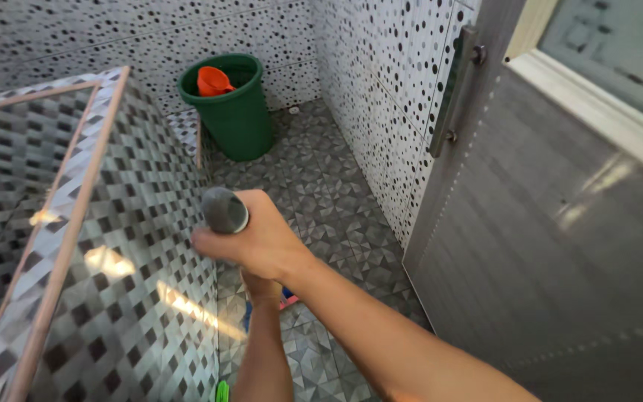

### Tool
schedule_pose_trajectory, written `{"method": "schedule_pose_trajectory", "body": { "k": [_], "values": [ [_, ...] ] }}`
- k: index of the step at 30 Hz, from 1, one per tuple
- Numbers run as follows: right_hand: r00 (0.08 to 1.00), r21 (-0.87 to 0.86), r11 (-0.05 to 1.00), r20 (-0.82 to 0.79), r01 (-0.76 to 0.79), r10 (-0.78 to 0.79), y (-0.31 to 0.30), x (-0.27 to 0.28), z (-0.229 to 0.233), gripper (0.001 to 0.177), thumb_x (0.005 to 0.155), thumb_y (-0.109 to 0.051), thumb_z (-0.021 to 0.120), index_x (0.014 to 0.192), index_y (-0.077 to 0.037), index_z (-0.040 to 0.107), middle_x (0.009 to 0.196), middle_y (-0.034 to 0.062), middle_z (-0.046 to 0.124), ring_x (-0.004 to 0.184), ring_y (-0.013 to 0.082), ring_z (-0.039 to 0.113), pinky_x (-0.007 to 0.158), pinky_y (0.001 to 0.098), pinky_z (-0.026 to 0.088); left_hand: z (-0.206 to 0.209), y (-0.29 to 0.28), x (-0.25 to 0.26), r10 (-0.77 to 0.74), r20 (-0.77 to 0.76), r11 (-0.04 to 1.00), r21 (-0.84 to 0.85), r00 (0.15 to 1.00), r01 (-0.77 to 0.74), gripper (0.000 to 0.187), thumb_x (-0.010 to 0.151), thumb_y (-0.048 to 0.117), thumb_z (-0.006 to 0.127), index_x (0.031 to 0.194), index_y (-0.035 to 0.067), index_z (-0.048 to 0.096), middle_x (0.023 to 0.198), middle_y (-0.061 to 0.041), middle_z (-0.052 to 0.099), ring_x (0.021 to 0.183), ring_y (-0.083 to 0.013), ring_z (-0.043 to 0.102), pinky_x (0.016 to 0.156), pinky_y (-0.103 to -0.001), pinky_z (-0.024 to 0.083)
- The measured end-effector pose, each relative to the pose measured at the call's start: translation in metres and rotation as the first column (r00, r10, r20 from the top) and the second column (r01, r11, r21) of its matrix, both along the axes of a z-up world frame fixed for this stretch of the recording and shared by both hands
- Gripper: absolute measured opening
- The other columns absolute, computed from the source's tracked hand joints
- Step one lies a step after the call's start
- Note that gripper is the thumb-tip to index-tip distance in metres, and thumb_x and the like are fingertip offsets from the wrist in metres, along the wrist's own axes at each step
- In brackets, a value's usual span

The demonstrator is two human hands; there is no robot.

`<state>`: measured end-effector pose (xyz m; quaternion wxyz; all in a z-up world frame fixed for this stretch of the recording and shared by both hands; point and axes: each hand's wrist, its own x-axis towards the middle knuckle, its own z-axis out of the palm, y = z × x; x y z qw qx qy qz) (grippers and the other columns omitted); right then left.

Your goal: The person mops a tiled bathroom floor using a blue flat mop. They repeatedly dip the mop into a green bucket containing an orange scoop and wring it out using the bucket's built-in wringer before continuing to mop the floor.

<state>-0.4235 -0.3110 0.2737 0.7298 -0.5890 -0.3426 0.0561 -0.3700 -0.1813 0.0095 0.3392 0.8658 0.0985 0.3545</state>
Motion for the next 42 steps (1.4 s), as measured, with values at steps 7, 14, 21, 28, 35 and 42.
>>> {"method": "schedule_pose_trajectory", "body": {
  "k": [7,14,21,28,35,42],
  "values": [
    [0.992,0.062,0.995,0.095,0.081,-0.087,0.053,0.078,0.008,0.021,0.083,-0.023,0.078,0.079,-0.005,0.067,0.072,-0.0038,0.062,0.069,0.0038,0.055,0.063,0.0266,0.051,-0.007,0.062,0.079,-0.139,0.029,0.969,-0.202,0.99,0.142,0.034,0.104,0.023,0.068,0.125,-0.002,0.061,0.114,-0.014,0.069,0.108,-0.0161,0.06,0.091,-0.032,0.048],
    [0.995,0.056,0.997,-0.079,-0.051,0.055,0.076,0.105,0.018,0.021,0.081,-0.02,0.078,0.071,-0.002,0.072,0.064,0.0049,0.069,0.055,0.0101,0.063,0.051,0.0292,0.052,-0.017,0.063,0.083,-0.012,0.183,0.823,-0.557,0.983,0.114,0.032,0.092,0.027,0.076,0.1,-0.004,0.074,0.098,-0.005,0.075,0.088,-0.0119,0.064,0.077,-0.031,0.053],
    [0.989,0.086,0.995,0.145,-0.042,0.029,0.073,0.054,-0.003,0.021,0.081,-0.024,0.08,0.08,-0.005,0.074,0.072,-0.0003,0.069,0.067,0.0031,0.059,0.062,0.0253,0.054,-0.053,0.073,0.047,0.054,-0.039,0.822,-0.566,0.998,-0.067,0.035,0.092,0.031,0.074,0.093,-0.004,0.073,0.09,-0.01,0.073,0.082,-0.0212,0.067,0.071,-0.039,0.052],
    [0.996,0.081,0.995,-0.074,-0.052,0.058,0.032,0.008,0.041,0.018,0.075,-0.022,0.076,0.076,-0.004,0.073,0.064,-0.002,0.066,0.052,0.0049,0.055,0.047,0.0252,0.045,-0.038,0.017,-0.008,0.184,-0.008,0.835,-0.526,0.983,-0.161,0.039,0.091,0.034,0.073,0.081,-0.004,0.072,0.078,-0.017,0.072,0.073,-0.0335,0.071,0.063,-0.048,0.051],
    [0.995,0.052,0.995,-0.051,-0.086,0.088,-0.021,-0.003,0.069,0.035,0.079,-0.023,0.073,0.056,0.0,0.06,0.047,0.0049,0.057,0.036,0.0126,0.051,0.036,0.0315,0.04,0.025,-0.075,-0.049,0.338,0.005,0.84,-0.453,0.941,-0.299,0.026,0.079,0.017,0.068,0.072,-0.007,0.067,0.068,-0.025,0.069,0.064,-0.0397,0.07,0.064,-0.05,0.05],
    [0.998,0.079,0.997,-0.055,0.024,-0.02,-0.054,0.016,0.071,0.03,0.079,-0.023,0.069,0.059,-0.004,0.057,0.048,0.0025,0.056,0.038,0.012,0.052,0.038,0.0307,0.041,0.042,-0.107,-0.017,0.365,0.034,0.881,-0.337,0.93,-0.333,0.023,0.078,0.015,0.07,0.072,-0.007,0.069,0.069,-0.026,0.066,0.067,-0.0418,0.067,0.067,-0.051,0.049]
  ]
}}
